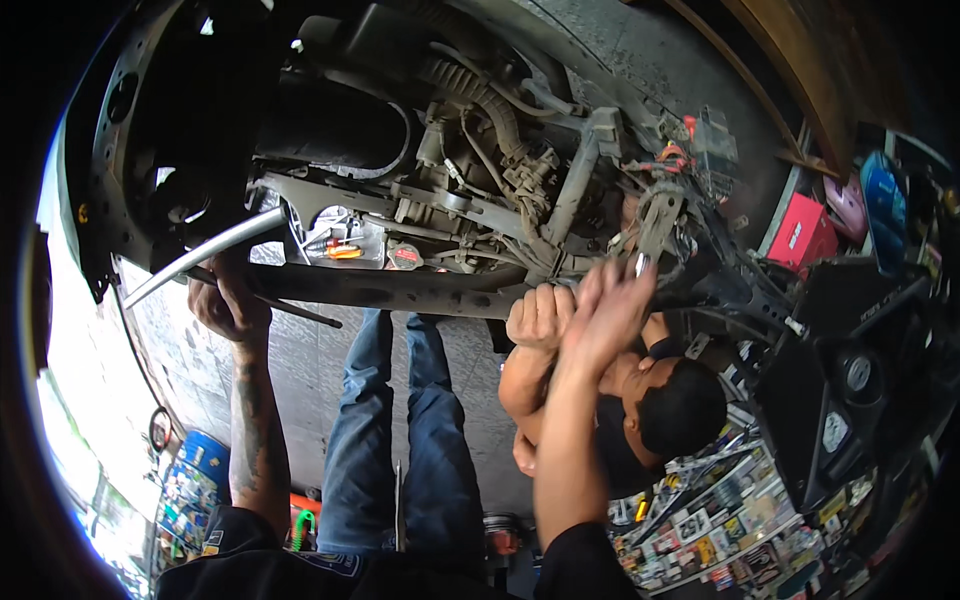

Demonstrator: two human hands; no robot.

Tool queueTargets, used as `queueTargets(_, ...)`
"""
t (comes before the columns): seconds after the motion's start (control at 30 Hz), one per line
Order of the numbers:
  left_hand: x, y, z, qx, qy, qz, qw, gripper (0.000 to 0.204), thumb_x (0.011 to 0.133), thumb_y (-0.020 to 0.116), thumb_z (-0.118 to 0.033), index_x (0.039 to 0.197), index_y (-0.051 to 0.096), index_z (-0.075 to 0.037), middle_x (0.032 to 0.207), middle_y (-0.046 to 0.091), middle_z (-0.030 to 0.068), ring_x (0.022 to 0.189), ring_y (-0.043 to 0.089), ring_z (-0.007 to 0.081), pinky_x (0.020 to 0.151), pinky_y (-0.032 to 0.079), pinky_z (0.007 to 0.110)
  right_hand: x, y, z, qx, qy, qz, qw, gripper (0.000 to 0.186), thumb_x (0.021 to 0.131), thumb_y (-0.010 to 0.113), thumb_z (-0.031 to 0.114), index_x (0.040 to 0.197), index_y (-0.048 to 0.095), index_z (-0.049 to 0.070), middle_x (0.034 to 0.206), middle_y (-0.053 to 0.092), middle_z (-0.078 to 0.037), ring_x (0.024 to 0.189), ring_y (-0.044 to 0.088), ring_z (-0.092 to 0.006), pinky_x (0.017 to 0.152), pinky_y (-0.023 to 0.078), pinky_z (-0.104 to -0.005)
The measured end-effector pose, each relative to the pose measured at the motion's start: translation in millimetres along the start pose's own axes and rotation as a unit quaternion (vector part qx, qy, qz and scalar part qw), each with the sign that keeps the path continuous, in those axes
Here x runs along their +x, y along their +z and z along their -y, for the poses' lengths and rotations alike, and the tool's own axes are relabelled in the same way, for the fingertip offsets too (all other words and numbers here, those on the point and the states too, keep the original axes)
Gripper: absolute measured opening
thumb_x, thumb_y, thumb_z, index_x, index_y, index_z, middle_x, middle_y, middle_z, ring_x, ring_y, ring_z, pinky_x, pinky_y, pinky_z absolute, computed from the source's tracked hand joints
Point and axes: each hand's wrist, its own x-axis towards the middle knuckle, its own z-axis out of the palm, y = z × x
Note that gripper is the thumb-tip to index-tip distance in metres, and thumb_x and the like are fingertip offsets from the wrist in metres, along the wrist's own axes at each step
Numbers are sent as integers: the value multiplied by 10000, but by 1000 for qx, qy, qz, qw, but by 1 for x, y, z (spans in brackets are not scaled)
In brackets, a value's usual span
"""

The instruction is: The person works on motorcycle components using hand tools, moves a tool tray and motorcycle parts, and repositions the motorcycle by hand.

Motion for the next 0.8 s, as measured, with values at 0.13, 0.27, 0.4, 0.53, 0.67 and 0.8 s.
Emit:
queueTargets(0.13, 6, 13, -18, -52, -42, -21, 998, 241, 876, 419, -104, 887, 618, 31, 684, 605, 117, 625, 582, 263, 632, 437, 344, -129, -77, -45, -23, 118, 296, 948, 315, 923, 427, 317, 730, 380, 74, 575, 404, -14, 441, 344, -94, 399, 245, -219)
queueTargets(0.27, 11, 0, -7, 0, -61, -8, 998, 330, 915, 364, -187, 834, 615, 12, 690, 612, 85, 591, 591, 228, 531, 439, 301, -166, -129, -150, -199, 382, 45, 901, 285, 918, 489, 314, 765, 475, 75, 576, 477, -19, 415, 397, -68, 373, 260, -197)
queueTargets(0.4, 5, -6, 19, 10, -2, 17, 1000, 302, 864, 576, -249, 1018, 553, 9, 735, 638, 81, 528, 596, 197, 451, 451, 291, -122, -202, -286, -221, 265, -118, 931, 197, 910, 498, 224, 869, 527, 34, 679, 527, -42, 487, 497, -102, 383, 364, -221)
queueTargets(0.53, 19, 0, 17, 195, 281, -85, 936, 280, 903, 528, -263, 934, 589, 9, 658, 609, 57, 513, 571, 160, 451, 427, 268, -56, -269, -384, -479, 108, -164, 856, 279, 890, 517, 267, 772, 555, 18, 646, 538, -41, 479, 547, -146, 384, 418, -265)
queueTargets(0.67, 8, 1, 32, 213, 314, -76, 922, 356, 851, 603, -148, 1135, 514, 47, 850, 652, 136, 659, 656, 205, 564, 554, 273, 8, -338, -425, -456, 105, -265, 843, 272, 881, 510, 267, 771, 563, 24, 658, 557, -57, 496, 522, -138, 449, 431, -279)
queueTargets(0.8, 25, -25, 55, 273, 382, -32, 882, 391, 867, 585, -231, 1124, 520, 56, 872, 661, 107, 628, 658, 162, 546, 549, 264, 10, -318, -413, -376, 114, -259, 882, 258, 886, 507, 246, 804, 561, 7, 673, 571, -72, 540, 533, -151, 533, 445, -299)
